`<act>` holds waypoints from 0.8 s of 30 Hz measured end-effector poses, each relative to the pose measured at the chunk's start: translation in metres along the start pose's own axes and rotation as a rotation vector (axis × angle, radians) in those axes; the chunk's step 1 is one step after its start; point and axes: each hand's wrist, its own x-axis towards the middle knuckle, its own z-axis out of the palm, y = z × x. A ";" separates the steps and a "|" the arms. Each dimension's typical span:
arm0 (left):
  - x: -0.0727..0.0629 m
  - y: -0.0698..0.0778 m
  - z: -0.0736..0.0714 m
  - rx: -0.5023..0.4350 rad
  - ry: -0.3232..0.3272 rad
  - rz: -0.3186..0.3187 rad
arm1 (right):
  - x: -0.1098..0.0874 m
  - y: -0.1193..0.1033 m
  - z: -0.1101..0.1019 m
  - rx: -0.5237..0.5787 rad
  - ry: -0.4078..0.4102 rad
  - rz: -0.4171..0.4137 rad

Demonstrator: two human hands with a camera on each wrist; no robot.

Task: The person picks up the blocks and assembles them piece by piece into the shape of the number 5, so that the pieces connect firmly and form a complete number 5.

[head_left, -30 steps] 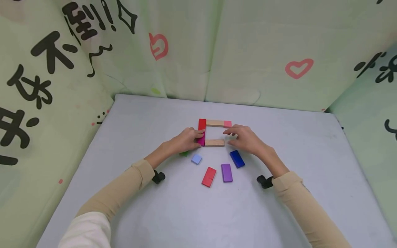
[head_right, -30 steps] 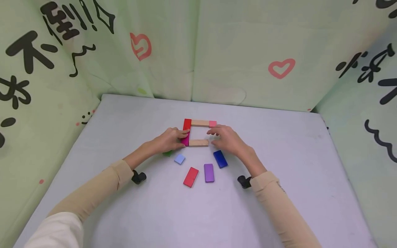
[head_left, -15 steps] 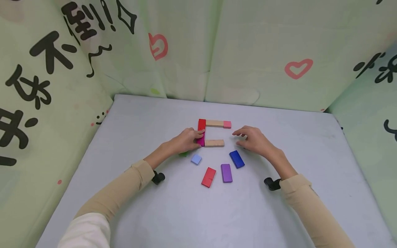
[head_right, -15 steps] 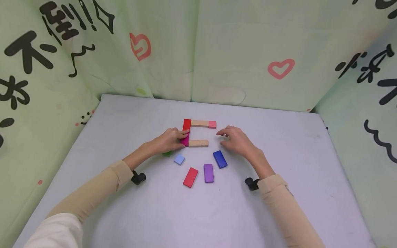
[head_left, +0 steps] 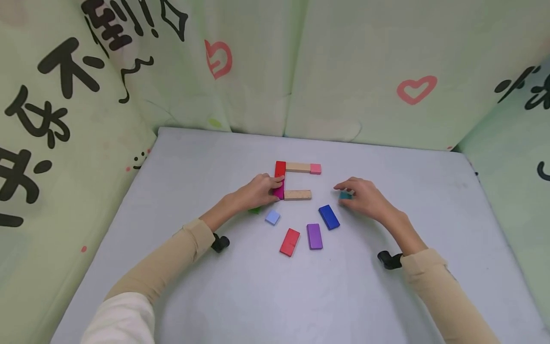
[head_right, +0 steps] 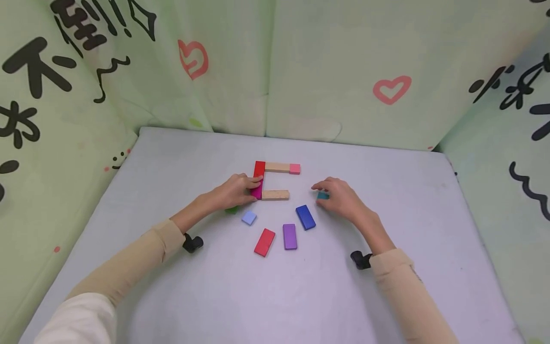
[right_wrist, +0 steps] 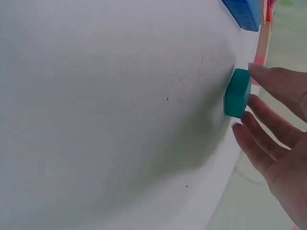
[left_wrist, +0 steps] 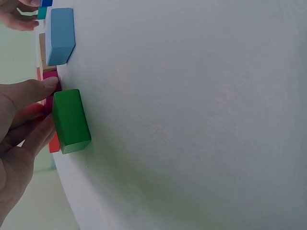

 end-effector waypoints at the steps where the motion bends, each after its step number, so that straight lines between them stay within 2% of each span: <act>1: 0.001 0.000 0.000 0.000 0.000 0.000 | -0.001 0.001 -0.001 0.004 -0.002 0.009; 10: 0.003 -0.001 -0.001 0.008 -0.001 -0.001 | -0.009 0.008 0.000 0.018 -0.017 0.005; 17: 0.002 -0.001 -0.002 0.005 0.012 0.007 | -0.010 0.008 0.001 0.008 -0.009 -0.030; 24: 0.002 -0.002 0.000 -0.005 0.003 0.015 | -0.009 0.008 0.003 -0.020 -0.018 -0.017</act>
